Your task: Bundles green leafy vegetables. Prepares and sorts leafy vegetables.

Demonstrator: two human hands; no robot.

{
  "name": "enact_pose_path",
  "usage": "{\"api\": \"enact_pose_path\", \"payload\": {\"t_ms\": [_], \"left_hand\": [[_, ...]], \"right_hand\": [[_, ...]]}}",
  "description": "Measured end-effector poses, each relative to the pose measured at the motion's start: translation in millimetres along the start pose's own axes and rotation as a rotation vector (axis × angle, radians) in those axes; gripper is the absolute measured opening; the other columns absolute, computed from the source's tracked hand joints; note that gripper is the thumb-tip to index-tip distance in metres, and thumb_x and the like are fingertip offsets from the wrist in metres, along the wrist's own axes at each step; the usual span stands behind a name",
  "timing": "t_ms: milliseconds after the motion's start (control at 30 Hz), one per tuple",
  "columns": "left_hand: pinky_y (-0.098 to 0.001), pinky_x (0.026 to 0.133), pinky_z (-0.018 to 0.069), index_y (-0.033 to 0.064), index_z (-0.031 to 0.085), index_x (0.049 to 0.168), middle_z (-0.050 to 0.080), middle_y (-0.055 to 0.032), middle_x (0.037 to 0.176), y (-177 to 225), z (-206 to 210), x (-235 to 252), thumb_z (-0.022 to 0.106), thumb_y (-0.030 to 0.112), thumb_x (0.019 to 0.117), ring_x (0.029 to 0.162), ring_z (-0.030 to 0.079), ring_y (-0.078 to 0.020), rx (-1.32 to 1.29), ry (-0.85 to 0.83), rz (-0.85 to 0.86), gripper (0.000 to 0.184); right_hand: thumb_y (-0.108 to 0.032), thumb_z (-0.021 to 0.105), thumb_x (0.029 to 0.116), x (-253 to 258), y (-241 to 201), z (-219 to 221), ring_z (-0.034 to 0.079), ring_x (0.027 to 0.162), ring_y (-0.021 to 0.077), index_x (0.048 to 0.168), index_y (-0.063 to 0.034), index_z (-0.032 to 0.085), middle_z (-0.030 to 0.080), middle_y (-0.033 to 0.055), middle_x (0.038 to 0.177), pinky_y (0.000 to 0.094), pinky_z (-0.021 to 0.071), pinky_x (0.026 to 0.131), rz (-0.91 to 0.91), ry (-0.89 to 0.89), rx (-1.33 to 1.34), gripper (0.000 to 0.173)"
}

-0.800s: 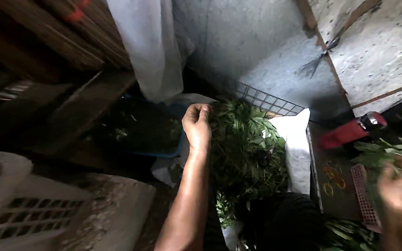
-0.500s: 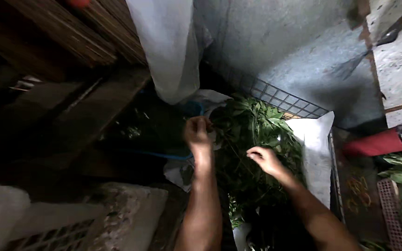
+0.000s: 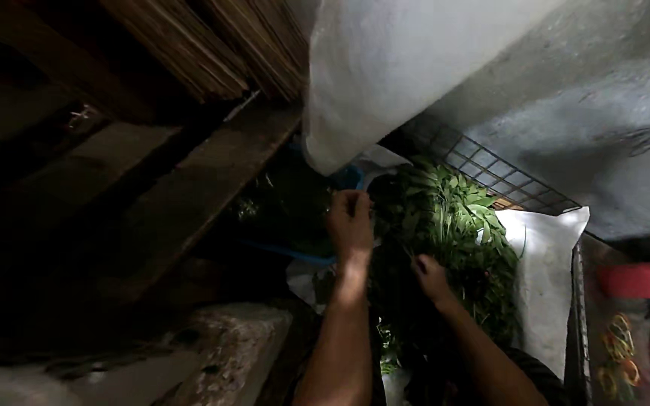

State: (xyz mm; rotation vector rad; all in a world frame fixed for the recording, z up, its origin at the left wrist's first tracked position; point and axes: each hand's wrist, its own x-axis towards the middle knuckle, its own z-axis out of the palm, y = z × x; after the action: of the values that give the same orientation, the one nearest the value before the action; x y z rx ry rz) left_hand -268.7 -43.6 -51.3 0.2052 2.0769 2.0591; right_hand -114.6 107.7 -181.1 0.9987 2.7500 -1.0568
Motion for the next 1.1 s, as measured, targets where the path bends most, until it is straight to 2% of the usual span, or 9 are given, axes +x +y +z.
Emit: {"api": "enact_pose_path", "payload": {"t_ms": [100, 200, 300, 467, 633, 867, 967, 1033, 1100], "left_hand": [[-0.0323, 0.077, 0.0549, 0.0007, 0.061, 0.116, 0.067, -0.0093, 0.099, 0.2, 4.3, -3.6, 0.052, 0.018, 0.1081, 0.082, 0.064, -0.0133, -0.048, -0.029, -0.028, 0.022], [-0.0344, 0.074, 0.0555, 0.0007, 0.062, 0.116, 0.068, -0.0108, 0.099, 0.6, 15.9, -8.4, 0.05, 0.02, 0.1087, 0.08, 0.065, -0.0153, -0.031, -0.118, -0.062, 0.024], [-0.0409, 0.073, 0.056, -0.0005, 0.063, 0.115, 0.067, -0.014, 0.096, -0.5, 27.2, -13.4, 0.051, 0.024, 0.1086, 0.077, 0.064, -0.021, 0.059, -0.294, -0.089, 0.028], [-0.0431, 0.079, 0.0554, 0.0, 0.069, 0.105, 0.068, -0.0127, 0.091, -2.5, 45.0, -21.1, 0.059, 0.02, 0.1048, 0.08, 0.065, -0.0211, 0.208, -0.512, -0.099, 0.022], [-0.0532, 0.094, 0.0495, 0.0035, 0.072, 0.111, 0.07, -0.0159, 0.106, 1.6, 59.8, -26.8, 0.062, 0.042, 0.1026, 0.1, 0.065, -0.0281, 0.451, -0.715, -0.204, 0.041], [-0.0462, 0.09, 0.051, 0.0025, 0.073, 0.104, 0.07, -0.0122, 0.098, -0.1, 70.4, -30.6, 0.069, 0.021, 0.0994, 0.093, 0.065, -0.0219, 0.291, -0.584, -0.246, 0.019], [-0.0417, 0.078, 0.0546, 0.002, 0.071, 0.096, 0.068, -0.0095, 0.086, -3.7, 70.1, -33.3, 0.069, 0.017, 0.0986, 0.078, 0.064, -0.0185, 0.187, -0.506, -0.196, 0.015], [-0.0399, 0.069, 0.0507, 0.0025, 0.067, 0.091, 0.063, -0.0081, 0.081, -4.0, 57.9, -30.6, 0.067, 0.018, 0.1006, 0.072, 0.058, -0.0171, 0.12, -0.362, -0.097, 0.019], [-0.0381, 0.072, 0.0493, 0.0017, 0.065, 0.095, 0.062, -0.0079, 0.085, -3.6, 38.9, -19.3, 0.063, 0.022, 0.1026, 0.076, 0.056, -0.0153, 0.056, -0.193, -0.04, 0.022]], "right_hand": [[-0.01, 0.052, 0.1026, -25.4, -9.8, -23.6, 0.068, 0.085, 0.0094, 0.108, 0.0077, 0.067, 0.07, 0.01, 0.093, 0.0269, 0.058, 0.082, -0.32, 0.391, 0.319, 0.023], [-0.008, 0.044, 0.1059, -38.3, -15.8, -37.9, 0.056, 0.063, 0.0011, 0.11, 0.0073, 0.062, 0.06, -0.0001, 0.075, 0.019, 0.0516, 0.062, -0.266, 0.36, 0.482, 0.024], [-0.008, 0.042, 0.1058, -41.9, -12.4, -42.1, 0.048, 0.059, 0.0001, 0.11, 0.0044, 0.062, 0.051, -0.0041, 0.071, 0.0172, 0.0445, 0.058, -0.189, 0.327, 0.574, 0.024], [-0.006, 0.041, 0.106, -50.5, -19.8, -50.0, 0.052, 0.061, -0.0008, 0.109, 0.0044, 0.062, 0.056, -0.0044, 0.072, 0.0149, 0.0463, 0.057, -0.222, 0.361, 0.642, 0.023], [-0.006, 0.045, 0.1049, -53.3, -21.7, -50.5, 0.057, 0.065, -0.0005, 0.109, 0.0053, 0.065, 0.06, -0.0022, 0.075, 0.0157, 0.0511, 0.064, -0.297, 0.38, 0.563, 0.023], [-0.019, 0.052, 0.1041, -47.0, -39.9, -57.4, 0.061, 0.072, 0.0077, 0.121, 0.0034, 0.062, 0.064, 0.0054, 0.085, 0.0261, 0.0544, 0.069, -0.238, 0.291, 0.413, 0.03], [-0.021, 0.043, 0.108, -38.6, -63.3, -62.4, 0.06, 0.072, 0.0117, 0.108, 0.0009, 0.067, 0.062, 0.0057, 0.08, 0.032, 0.0531, 0.072, -0.174, 0.273, 0.265, 0.032], [-0.024, 0.038, 0.1103, -39.1, -76.1, -70.3, 0.066, 0.085, 0.021, 0.11, -0.0007, 0.066, 0.067, 0.0113, 0.09, 0.0413, 0.0544, 0.082, -0.128, 0.182, 0.079, 0.037], [-0.028, 0.037, 0.111, -39.9, -73.7, -73.2, 0.069, 0.098, 0.0285, 0.115, -0.0009, 0.065, 0.07, 0.0159, 0.1, 0.0478, 0.0537, 0.09, -0.119, 0.102, -0.097, 0.04]]}}
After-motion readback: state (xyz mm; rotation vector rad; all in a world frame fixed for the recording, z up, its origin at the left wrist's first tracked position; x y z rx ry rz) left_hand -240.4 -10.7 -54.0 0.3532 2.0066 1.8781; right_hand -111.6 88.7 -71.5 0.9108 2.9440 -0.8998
